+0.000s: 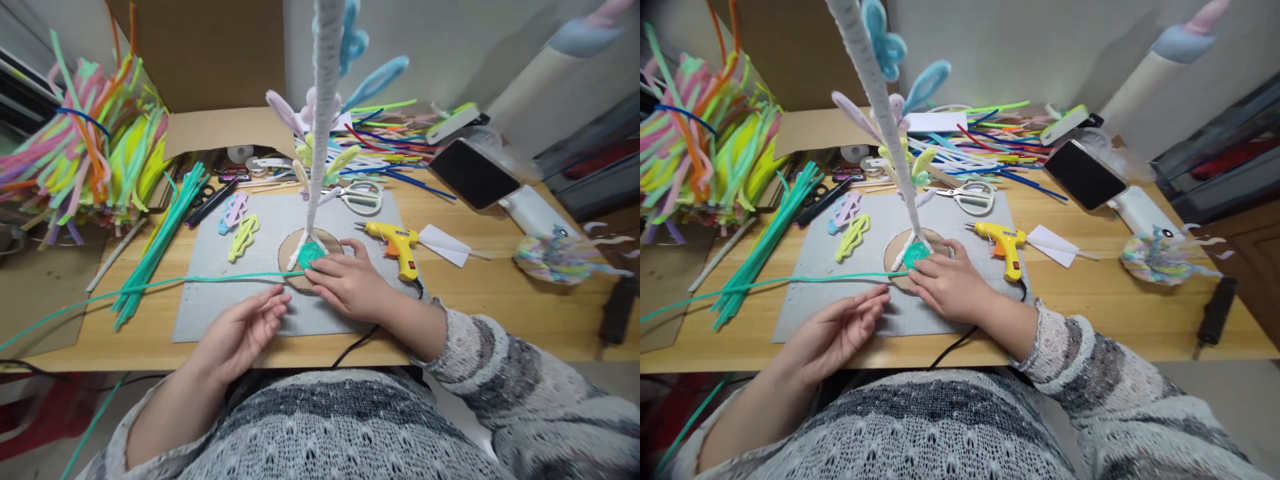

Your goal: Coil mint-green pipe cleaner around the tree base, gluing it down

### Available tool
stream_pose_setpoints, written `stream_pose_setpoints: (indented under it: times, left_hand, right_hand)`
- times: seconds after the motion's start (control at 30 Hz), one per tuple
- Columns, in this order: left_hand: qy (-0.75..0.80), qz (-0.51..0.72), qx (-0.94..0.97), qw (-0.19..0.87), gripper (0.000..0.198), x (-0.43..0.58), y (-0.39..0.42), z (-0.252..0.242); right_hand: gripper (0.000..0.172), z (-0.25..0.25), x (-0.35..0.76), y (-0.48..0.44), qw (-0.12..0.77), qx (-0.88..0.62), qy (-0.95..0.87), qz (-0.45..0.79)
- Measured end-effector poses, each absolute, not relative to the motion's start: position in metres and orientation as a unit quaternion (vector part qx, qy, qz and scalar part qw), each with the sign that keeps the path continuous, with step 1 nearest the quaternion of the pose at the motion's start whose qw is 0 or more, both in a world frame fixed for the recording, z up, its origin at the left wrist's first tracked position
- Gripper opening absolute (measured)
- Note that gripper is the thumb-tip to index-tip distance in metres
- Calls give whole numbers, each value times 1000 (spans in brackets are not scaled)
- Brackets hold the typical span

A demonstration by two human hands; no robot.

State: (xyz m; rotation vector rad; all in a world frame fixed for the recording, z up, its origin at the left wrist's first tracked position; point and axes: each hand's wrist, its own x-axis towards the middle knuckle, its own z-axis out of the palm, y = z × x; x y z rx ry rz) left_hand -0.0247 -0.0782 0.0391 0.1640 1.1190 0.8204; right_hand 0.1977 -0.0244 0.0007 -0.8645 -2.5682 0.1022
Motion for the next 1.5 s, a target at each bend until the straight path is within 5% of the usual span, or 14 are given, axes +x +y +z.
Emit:
stream_pose_setpoints:
  times: [0.17, 0.3, 0.43, 0.63, 0.83, 1.1, 1.5]
  left_hand:
    - [512, 510, 58, 688, 19, -21, -62, 30]
    - [548, 515, 220, 621, 6, -20, -46, 20]
    - [570, 423, 457, 535, 21, -16, -26, 18]
    - [610, 201, 672, 369, 19, -12, -1, 35]
    - [581, 130, 705, 386, 4, -14, 5, 44]
    - [571, 203, 753, 256, 13, -14, 5, 24]
    - [582, 264, 687, 347, 10, -8, 2, 12]
  right_hand:
    - [30, -1, 198, -24, 209, -310, -927, 27]
    - [33, 0, 199, -25, 205, -309, -928, 17]
    - [33, 1, 198, -26, 192, -309, -931, 9]
    - [31, 2, 197, -27, 183, -310, -933, 4]
    - [32, 2, 197, -27, 188, -314, -931, 11]
    - [34, 2, 198, -29, 189, -317, -929, 32]
    - [43, 0, 189, -33, 123, -355, -927, 13]
